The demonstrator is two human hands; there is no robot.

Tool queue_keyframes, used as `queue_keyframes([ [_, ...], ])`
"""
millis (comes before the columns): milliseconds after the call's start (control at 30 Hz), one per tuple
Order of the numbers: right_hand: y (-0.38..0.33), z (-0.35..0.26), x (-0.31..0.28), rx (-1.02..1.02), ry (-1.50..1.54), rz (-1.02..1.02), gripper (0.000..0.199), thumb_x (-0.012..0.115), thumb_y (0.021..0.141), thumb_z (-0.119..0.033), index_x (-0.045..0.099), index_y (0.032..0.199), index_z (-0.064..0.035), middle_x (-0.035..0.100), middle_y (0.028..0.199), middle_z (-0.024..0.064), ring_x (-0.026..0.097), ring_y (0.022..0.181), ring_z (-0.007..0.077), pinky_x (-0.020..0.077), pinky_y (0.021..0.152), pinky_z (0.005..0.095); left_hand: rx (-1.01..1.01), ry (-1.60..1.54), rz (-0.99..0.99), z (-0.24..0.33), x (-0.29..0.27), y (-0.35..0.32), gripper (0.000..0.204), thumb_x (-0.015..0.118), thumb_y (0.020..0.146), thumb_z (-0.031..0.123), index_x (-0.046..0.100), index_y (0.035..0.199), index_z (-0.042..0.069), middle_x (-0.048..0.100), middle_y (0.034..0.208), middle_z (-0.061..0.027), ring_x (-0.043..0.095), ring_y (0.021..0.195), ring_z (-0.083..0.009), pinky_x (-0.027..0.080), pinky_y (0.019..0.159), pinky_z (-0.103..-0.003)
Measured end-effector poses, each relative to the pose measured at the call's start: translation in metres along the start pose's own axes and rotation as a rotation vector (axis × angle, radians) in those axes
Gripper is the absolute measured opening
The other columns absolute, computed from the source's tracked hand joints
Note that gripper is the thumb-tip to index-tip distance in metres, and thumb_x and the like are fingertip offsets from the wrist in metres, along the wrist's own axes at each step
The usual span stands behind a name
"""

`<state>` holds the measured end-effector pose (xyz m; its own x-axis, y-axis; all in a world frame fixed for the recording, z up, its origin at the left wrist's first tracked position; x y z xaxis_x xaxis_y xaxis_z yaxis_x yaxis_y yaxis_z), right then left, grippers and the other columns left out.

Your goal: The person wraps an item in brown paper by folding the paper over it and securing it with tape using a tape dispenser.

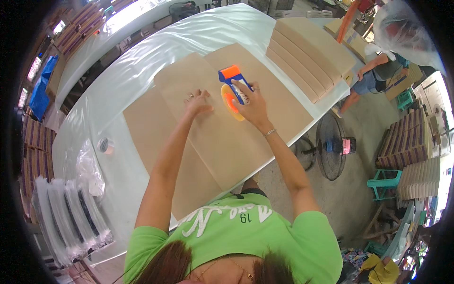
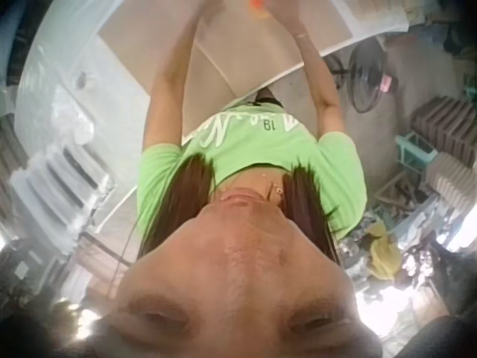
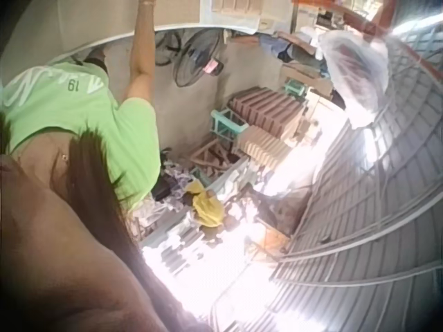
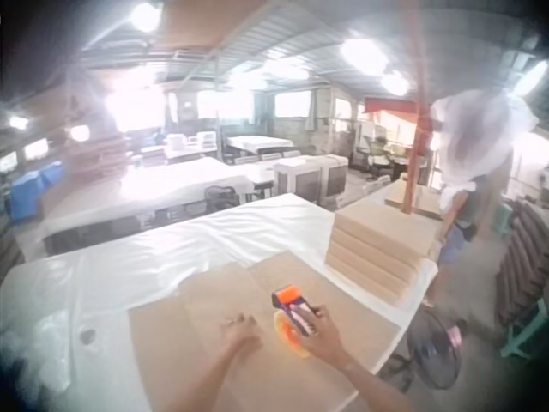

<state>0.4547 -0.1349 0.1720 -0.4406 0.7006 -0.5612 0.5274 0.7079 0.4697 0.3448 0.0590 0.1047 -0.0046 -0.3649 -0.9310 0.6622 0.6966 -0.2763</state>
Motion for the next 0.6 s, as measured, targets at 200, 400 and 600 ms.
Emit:
queue_keyframes([
  [200, 0.000, -0.007, 0.020, -0.039, -0.065, -0.065, 0.055, 0.075, 0.074, -0.021, 0.060, 0.126, -0.0309, 0.049, 0.103, 0.0088, 0.058, 0.085, 0.0221, 0.0524, 0.073, 0.0330, 0.023, -0.079, 0.033, -0.004, 0.008, -0.001, 0.069, 0.072, 0.064, 0.032, 0.048, 0.129, 0.028, 0.039, 0.139, -0.0036, 0.029, 0.136, -0.0390, 0.031, 0.103, -0.057],
  [400, 0.003, -0.017, 0.028, -0.092, -0.076, -0.082, 0.053, 0.073, 0.075, -0.022, 0.060, 0.126, -0.0311, 0.049, 0.103, 0.0095, 0.060, 0.084, 0.0234, 0.0532, 0.070, 0.0346, 0.014, -0.065, 0.071, -0.001, 0.011, -0.003, 0.067, 0.074, 0.067, 0.034, 0.048, 0.129, 0.028, 0.038, 0.139, -0.0039, 0.029, 0.136, -0.0384, 0.030, 0.102, -0.058],
  [600, 0.007, -0.012, 0.034, -0.088, -0.078, -0.101, 0.055, 0.075, 0.074, -0.018, 0.060, 0.127, -0.0266, 0.049, 0.104, 0.0101, 0.059, 0.080, 0.0231, 0.0517, 0.068, 0.0332, 0.083, -0.119, 0.109, -0.007, 0.012, -0.007, 0.070, 0.071, 0.069, 0.030, 0.045, 0.134, 0.022, 0.035, 0.144, -0.0089, 0.027, 0.137, -0.0411, 0.025, 0.107, -0.059],
])
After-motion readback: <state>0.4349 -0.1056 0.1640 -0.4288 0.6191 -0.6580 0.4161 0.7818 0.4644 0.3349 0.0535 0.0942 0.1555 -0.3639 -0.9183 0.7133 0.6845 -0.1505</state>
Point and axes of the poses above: each hand's wrist, its own y-axis towards the middle knuckle, its own x-axis out of the palm, z = x × y, the point moved 1 cm from there along y, towards the middle knuckle
